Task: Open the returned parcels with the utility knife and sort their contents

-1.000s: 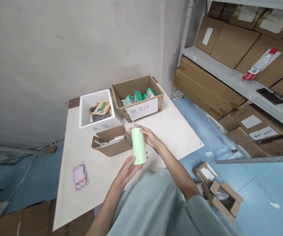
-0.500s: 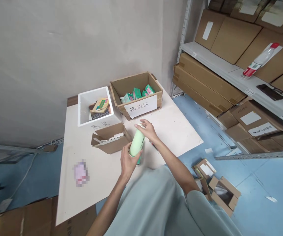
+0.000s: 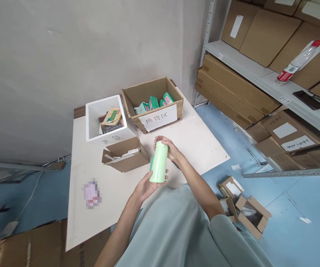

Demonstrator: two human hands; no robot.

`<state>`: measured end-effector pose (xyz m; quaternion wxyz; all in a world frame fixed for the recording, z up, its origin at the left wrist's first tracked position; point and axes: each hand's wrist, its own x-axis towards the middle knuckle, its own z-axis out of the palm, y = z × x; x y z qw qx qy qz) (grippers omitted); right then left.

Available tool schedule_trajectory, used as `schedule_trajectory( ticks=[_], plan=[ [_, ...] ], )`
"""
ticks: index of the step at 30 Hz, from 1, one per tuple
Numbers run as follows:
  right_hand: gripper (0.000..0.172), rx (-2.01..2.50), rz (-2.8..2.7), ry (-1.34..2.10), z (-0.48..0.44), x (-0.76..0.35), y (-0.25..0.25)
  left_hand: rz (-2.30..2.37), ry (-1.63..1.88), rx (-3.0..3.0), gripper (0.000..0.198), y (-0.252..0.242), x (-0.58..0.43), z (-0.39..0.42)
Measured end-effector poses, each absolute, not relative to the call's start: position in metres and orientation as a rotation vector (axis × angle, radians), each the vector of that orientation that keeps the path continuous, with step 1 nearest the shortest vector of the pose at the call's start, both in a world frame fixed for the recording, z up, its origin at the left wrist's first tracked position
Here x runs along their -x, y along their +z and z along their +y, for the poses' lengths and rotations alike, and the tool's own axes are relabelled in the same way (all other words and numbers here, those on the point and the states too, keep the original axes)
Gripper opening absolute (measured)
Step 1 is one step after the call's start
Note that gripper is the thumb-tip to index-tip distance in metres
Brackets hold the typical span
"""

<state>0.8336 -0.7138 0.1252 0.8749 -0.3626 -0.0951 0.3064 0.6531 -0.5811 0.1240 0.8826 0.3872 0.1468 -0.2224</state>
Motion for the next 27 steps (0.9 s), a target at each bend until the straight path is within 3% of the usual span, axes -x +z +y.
schedule_trajectory(
  ticks=[5,11,17,22,27],
  plan=[
    [0.047,0.934,-0.273,0.671,-0.727,-0.838,0.121,0.392,-0.310,-1.058,0.067,0.115,-0.654,-0.583],
    [0.051,1.288,-0.269,0.613,-0.739,-0.842,0.106,0.504,0.069,-1.761,0.065,0.101,-0.661,-0.575],
    [0.055,1.585,-0.238,0.554,-0.733,-0.834,0.087,0.294,0.268,-2.451,0.058,0.084,-0.654,-0.574],
    [0.051,1.445,-0.034,0.546,-0.736,-0.835,0.074,0.395,0.174,-2.125,0.067,0.079,-0.659,-0.574],
    [0.065,1.058,-0.050,0.731,-0.746,-0.837,0.076,0.444,-0.373,-1.250,0.080,0.084,-0.664,-0.563]
  ],
)
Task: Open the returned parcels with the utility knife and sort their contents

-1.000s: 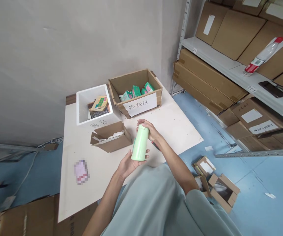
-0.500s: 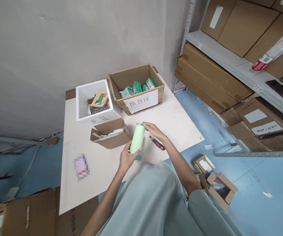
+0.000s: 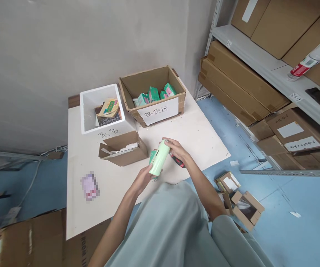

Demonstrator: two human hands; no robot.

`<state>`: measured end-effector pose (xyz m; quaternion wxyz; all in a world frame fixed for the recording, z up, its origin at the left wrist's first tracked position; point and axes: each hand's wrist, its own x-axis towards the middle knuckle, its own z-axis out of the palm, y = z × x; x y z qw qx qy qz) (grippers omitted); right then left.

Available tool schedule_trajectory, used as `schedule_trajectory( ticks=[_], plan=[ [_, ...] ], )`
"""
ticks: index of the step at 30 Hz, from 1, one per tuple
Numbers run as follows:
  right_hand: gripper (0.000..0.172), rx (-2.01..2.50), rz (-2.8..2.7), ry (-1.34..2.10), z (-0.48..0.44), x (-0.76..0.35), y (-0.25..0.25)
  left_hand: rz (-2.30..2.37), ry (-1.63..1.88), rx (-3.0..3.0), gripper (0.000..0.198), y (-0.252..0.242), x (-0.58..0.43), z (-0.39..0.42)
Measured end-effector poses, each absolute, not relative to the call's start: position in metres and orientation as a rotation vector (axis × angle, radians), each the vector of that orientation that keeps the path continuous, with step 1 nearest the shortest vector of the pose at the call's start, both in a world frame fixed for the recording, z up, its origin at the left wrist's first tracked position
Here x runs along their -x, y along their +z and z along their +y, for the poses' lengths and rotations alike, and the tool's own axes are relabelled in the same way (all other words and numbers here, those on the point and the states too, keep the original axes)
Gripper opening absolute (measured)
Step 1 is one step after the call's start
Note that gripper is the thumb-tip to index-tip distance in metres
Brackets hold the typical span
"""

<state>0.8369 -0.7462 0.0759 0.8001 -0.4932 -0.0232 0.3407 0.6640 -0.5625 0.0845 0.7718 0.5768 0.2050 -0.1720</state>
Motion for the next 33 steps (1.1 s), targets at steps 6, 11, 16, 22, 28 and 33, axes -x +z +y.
schedule_trajectory(
  ticks=[6,11,16,22,28,33],
  plan=[
    [0.071,0.898,-0.160,0.815,-0.749,-0.835,0.087,0.326,-0.498,-0.982,0.077,0.086,-0.656,-0.569],
    [0.066,1.118,-0.193,0.812,-0.756,-0.843,0.088,0.441,-0.299,-1.399,0.090,0.073,-0.659,-0.575],
    [0.063,1.465,-0.120,0.779,-0.755,-0.844,0.077,0.423,0.030,-2.103,0.075,0.059,-0.658,-0.576],
    [0.076,1.618,-0.139,0.711,-0.759,-0.843,0.054,0.252,0.043,-2.280,0.067,0.036,-0.646,-0.570],
    [0.081,1.772,-0.091,0.374,-0.799,-0.861,0.042,0.841,-0.345,-2.270,0.108,-0.008,-0.636,-0.552],
    [0.091,1.798,-0.055,0.180,-0.810,-0.872,0.037,0.927,-0.528,-2.330,0.116,-0.033,-0.651,-0.571]
  ],
)
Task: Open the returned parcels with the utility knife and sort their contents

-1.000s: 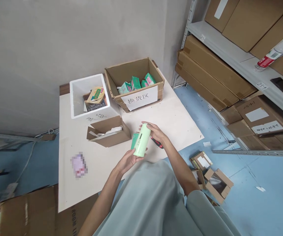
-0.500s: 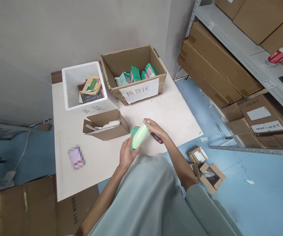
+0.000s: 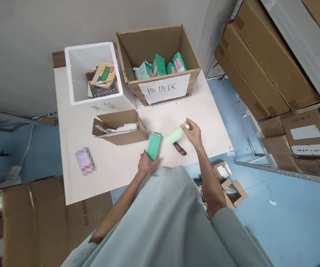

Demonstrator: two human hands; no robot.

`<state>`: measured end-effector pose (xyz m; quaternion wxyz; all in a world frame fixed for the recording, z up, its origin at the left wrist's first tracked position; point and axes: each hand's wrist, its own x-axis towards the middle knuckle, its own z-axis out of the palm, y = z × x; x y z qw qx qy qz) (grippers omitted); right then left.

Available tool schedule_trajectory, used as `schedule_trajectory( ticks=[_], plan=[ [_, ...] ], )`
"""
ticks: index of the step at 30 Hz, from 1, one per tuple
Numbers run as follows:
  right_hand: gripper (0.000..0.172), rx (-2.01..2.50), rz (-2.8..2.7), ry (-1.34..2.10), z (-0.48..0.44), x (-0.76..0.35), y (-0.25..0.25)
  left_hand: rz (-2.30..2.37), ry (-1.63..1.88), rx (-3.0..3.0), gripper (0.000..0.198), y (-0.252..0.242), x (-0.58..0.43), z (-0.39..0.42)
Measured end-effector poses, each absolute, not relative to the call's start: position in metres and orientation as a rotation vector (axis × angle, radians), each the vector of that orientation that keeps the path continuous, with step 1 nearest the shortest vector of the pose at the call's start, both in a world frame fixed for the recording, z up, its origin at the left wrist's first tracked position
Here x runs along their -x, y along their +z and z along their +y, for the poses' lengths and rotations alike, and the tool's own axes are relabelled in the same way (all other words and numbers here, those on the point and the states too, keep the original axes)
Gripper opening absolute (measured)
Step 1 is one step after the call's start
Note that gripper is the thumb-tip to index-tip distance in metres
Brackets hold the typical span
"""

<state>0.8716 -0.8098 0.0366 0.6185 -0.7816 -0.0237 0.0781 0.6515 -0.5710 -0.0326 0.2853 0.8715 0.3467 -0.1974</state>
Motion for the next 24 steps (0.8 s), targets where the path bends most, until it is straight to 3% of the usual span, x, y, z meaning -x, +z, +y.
schedule_trajectory(
  ticks=[6,15,24],
  plan=[
    [0.088,1.718,-0.001,0.144,-0.801,-0.863,0.040,0.912,-0.421,-2.336,0.075,-0.044,-0.651,-0.558],
    [0.082,1.608,-0.088,0.091,-0.792,-0.847,0.074,0.468,0.035,-2.363,0.077,-0.027,-0.601,-0.491],
    [0.067,1.701,-0.328,0.102,-0.761,-0.825,0.111,0.335,0.207,-2.399,0.073,-0.009,-0.586,-0.482]
  ],
)
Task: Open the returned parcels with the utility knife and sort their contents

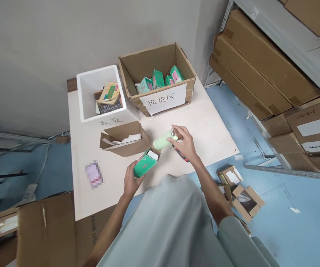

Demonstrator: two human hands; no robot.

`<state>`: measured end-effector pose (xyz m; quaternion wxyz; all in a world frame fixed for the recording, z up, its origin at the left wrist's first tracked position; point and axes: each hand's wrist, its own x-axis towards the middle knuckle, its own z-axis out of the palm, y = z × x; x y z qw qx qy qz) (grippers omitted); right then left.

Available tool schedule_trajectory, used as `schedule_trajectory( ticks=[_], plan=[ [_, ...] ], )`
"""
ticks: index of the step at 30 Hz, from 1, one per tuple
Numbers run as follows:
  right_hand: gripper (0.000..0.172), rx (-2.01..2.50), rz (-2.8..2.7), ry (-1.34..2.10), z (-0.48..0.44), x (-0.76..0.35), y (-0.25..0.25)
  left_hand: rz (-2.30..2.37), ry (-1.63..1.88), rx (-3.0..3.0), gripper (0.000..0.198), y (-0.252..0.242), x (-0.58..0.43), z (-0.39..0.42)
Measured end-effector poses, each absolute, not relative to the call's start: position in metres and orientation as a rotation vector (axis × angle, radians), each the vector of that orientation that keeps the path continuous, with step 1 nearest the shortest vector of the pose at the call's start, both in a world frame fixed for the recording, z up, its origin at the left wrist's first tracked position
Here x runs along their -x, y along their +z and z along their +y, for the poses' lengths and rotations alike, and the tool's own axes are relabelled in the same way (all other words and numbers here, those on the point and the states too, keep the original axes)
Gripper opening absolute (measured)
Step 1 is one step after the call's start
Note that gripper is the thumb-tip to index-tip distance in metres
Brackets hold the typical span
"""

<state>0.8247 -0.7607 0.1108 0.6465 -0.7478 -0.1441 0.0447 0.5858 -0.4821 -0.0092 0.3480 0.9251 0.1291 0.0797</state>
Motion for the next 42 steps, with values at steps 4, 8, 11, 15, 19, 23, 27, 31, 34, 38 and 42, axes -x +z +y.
schedule_trajectory(
  ticks=[4,8,11,15,19,23,27,31,34,38,42],
  plan=[
    [0.062,1.722,-0.436,0.129,-0.763,-0.813,0.126,0.313,0.240,-2.401,0.073,-0.010,-0.585,-0.483],
    [0.064,1.675,-0.447,0.191,-0.770,-0.811,0.131,0.296,0.269,-2.385,0.072,-0.010,-0.587,-0.485],
    [0.069,1.605,-0.380,0.199,-0.777,-0.815,0.129,0.289,0.307,-2.375,0.072,-0.008,-0.590,-0.486],
    [0.066,1.509,-0.333,0.256,-0.784,-0.816,0.128,0.265,0.311,-2.386,0.074,-0.004,-0.594,-0.487],
    [0.065,1.510,-0.297,0.235,-0.784,-0.818,0.129,0.234,0.346,-2.378,0.069,0.002,-0.598,-0.487],
    [0.069,1.504,-0.277,0.218,-0.778,-0.824,0.122,0.248,0.353,-2.360,0.067,0.011,-0.601,-0.488],
    [0.068,1.466,-0.288,0.247,-0.763,-0.820,0.112,0.256,0.353,-2.344,0.070,0.022,-0.607,-0.495],
    [0.064,1.492,-0.335,0.262,-0.745,-0.806,0.108,0.265,0.369,-2.262,0.068,0.030,-0.616,-0.507],
    [0.061,1.526,-0.395,0.299,-0.737,-0.798,0.111,0.311,0.317,-2.132,0.066,0.030,-0.620,-0.514],
    [0.056,1.569,-0.450,0.314,-0.738,-0.797,0.121,0.396,0.174,-1.899,0.077,0.025,-0.622,-0.516],
    [0.052,1.608,-0.552,0.334,-0.744,-0.801,0.127,0.386,-0.012,-1.707,0.091,0.031,-0.622,-0.516]
  ],
)
